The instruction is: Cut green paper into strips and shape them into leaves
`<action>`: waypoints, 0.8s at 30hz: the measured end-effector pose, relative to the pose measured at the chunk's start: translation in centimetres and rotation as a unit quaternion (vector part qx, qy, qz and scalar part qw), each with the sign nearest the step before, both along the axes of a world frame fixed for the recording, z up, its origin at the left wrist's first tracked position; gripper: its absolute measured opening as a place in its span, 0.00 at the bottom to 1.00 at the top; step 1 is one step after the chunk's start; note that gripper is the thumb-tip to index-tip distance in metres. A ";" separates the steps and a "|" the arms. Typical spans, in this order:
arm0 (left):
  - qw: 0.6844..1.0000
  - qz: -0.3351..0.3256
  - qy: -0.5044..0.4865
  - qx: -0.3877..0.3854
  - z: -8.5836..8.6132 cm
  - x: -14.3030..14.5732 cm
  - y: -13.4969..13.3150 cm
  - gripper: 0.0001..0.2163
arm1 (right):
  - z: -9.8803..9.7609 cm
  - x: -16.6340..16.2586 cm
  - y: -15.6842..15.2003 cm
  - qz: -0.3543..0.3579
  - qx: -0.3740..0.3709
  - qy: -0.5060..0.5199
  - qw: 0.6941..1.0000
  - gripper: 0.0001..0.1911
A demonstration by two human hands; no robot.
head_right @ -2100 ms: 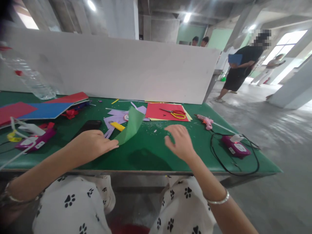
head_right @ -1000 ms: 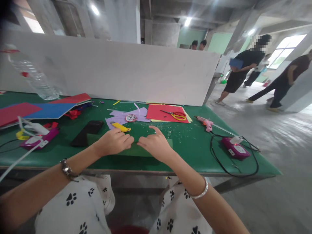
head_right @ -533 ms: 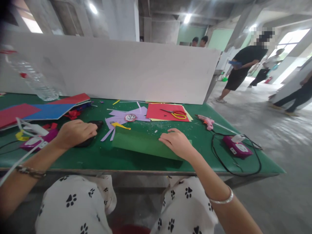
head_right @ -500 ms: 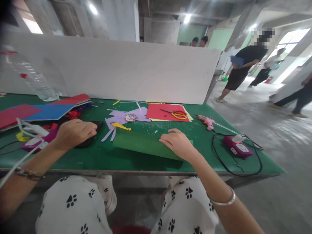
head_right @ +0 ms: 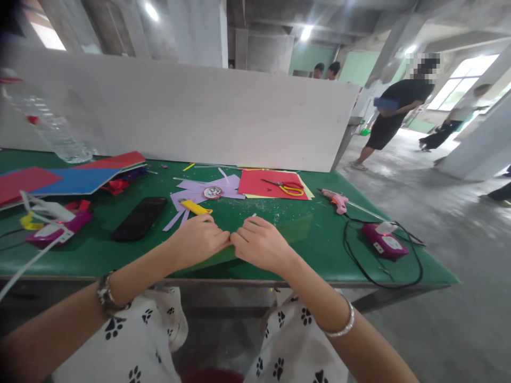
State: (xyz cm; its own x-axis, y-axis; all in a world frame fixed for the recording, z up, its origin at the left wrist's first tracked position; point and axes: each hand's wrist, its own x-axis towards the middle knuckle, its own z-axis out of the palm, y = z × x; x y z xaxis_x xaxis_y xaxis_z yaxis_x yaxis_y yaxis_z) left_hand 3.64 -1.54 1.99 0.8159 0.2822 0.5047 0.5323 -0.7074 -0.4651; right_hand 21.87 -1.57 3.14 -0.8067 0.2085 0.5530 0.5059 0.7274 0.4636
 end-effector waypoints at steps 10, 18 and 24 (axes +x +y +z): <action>0.999 0.012 0.044 -0.007 0.6 -2.2 0.0 0.14 | -0.9 2.8 1.0 -0.070 0.044 0.002 0.997 0.17; 0.996 0.048 0.069 0.025 1.0 -4.8 0.4 0.14 | -1.7 10.1 2.5 -0.239 -0.035 0.051 0.969 0.16; 0.996 0.070 0.054 0.027 0.7 -3.0 -0.7 0.14 | -2.8 8.3 0.5 -0.249 -0.270 0.288 0.884 0.11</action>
